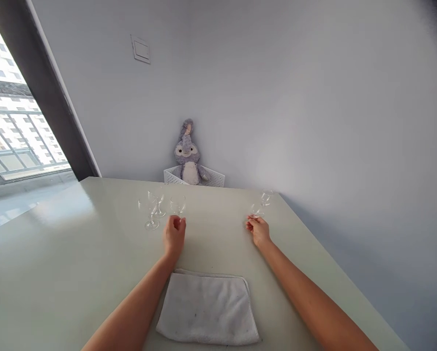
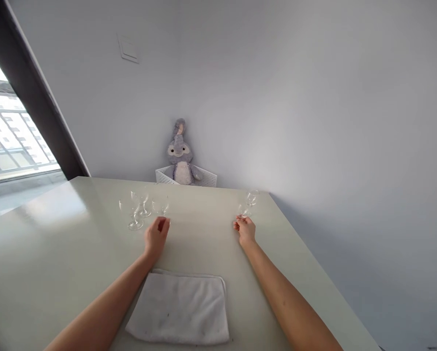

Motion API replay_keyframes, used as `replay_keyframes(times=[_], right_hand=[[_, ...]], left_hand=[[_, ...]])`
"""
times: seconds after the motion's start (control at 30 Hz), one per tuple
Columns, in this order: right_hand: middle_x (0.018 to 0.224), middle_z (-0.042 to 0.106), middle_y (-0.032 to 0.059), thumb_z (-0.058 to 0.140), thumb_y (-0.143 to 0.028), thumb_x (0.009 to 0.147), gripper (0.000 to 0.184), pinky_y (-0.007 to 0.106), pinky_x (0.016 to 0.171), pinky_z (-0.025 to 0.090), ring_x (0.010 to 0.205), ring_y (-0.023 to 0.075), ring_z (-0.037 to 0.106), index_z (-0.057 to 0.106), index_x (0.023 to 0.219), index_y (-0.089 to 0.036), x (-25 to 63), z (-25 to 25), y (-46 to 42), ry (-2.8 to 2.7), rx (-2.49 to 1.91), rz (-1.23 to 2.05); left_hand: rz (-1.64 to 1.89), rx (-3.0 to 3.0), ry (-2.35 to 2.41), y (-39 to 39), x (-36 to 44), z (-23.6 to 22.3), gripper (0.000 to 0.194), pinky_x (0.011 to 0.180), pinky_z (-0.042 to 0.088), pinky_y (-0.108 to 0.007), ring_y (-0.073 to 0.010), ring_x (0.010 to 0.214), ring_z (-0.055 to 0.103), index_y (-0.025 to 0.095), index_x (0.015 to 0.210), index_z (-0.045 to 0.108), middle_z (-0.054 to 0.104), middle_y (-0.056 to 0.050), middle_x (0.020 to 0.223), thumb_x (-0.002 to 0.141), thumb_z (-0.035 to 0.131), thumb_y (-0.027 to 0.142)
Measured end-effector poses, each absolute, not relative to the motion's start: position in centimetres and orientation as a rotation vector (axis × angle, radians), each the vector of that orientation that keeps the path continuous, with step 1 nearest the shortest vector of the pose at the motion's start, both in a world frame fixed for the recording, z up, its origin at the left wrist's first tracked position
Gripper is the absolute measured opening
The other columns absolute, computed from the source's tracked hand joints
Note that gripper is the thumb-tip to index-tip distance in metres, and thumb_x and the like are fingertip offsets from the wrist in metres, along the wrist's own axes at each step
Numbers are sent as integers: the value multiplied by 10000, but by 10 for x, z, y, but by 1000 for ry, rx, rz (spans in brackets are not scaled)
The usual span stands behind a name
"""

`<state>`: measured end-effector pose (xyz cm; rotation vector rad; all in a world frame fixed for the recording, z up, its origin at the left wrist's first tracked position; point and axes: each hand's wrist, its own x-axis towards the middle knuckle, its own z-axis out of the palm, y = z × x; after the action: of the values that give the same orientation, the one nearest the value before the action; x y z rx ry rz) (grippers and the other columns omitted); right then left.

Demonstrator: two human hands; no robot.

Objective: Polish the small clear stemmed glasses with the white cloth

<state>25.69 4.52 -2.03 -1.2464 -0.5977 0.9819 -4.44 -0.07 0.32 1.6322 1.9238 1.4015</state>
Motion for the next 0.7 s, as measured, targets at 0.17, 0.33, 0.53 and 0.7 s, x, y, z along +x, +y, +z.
replay_keyframes(times=[0.17, 0.33, 0.53, 0.7], right_hand=[[809, 617, 36, 635, -239, 560, 226, 216, 482, 482, 549, 98, 569, 582, 766, -161, 194, -19, 54, -763, -1206, 1132], [757, 602, 25, 594, -259, 608, 201, 221, 511, 481, 591, 117, 594, 581, 779, -154, 123, -16, 70, -944, -1162, 1245], [646, 565, -23, 573, -214, 625, 204, 195, 477, 432, 523, 95, 554, 604, 820, -158, 58, -13, 94, -1156, -1158, 1259], [571, 549, -32, 567, -186, 628, 56, 186, 464, 405, 515, 95, 533, 592, 667, -155, 21, -9, 107, -1297, -1143, 1280]], left_hand=[[1490, 1349, 2092, 15, -57, -6, 356, 706, 397, -304, -130, 704, 520, 193, 1057, 439, 541, -42, 985, 724, 525, 285], [1304, 1557, 2145, 24, -62, -8, 449, 886, 330, -376, -240, 1035, 467, 193, 1164, 450, 597, -72, 1073, 731, 537, 272], [1203, 1499, 2139, 27, -65, -6, 274, 799, 374, -350, -249, 974, 491, 210, 1013, 573, 650, -39, 925, 768, 477, 287], [1233, 1425, 2216, 25, -65, -8, 206, 817, 354, -352, -247, 942, 482, 204, 909, 591, 636, -39, 898, 750, 465, 235]])
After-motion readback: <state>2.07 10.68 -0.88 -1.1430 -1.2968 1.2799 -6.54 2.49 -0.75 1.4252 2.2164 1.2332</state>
